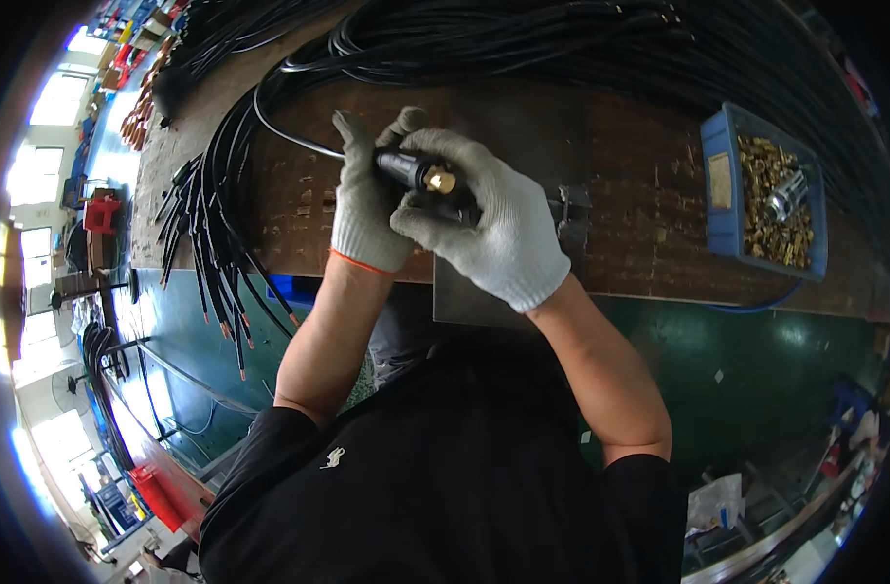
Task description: The person assembles brass metal connectors onto cables using a power screwdriver at a fabrication workstation.
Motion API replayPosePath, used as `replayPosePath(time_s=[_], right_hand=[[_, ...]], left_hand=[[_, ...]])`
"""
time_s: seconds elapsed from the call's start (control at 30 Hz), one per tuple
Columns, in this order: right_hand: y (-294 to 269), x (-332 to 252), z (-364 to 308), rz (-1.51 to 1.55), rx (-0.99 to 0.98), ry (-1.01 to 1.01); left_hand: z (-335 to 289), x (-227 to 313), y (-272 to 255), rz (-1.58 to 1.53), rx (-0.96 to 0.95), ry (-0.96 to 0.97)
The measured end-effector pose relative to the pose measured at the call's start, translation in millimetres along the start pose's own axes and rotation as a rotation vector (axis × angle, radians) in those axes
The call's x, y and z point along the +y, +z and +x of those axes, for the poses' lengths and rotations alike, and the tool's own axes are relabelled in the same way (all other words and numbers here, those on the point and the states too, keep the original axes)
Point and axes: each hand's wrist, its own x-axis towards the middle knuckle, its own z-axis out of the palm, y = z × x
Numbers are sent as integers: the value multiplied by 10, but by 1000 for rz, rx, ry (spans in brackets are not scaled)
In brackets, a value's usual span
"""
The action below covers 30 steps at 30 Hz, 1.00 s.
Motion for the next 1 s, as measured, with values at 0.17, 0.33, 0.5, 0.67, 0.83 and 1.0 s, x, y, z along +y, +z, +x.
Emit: replayPosePath(time_s=[0.17,0.33,0.5,0.67,0.83,1.0], right_hand=[[160,-96,64,-114,21,-187],[69,-145,199,-126,32,-130],[-715,-166,1052,387,327,-11],[-1701,479,1553,383,431,252],[-1632,1253,1359,202,569,538],[-1031,986,1158,147,642,451]], left_hand=[[-26,30,-231,-120,-90,-67],[-127,-10,-16,-84,1,7],[-321,64,-293,139,-246,148],[-682,253,-680,797,-44,434],[-1066,672,-1137,1286,657,842],[-1340,1153,-1466,1673,1138,860]])
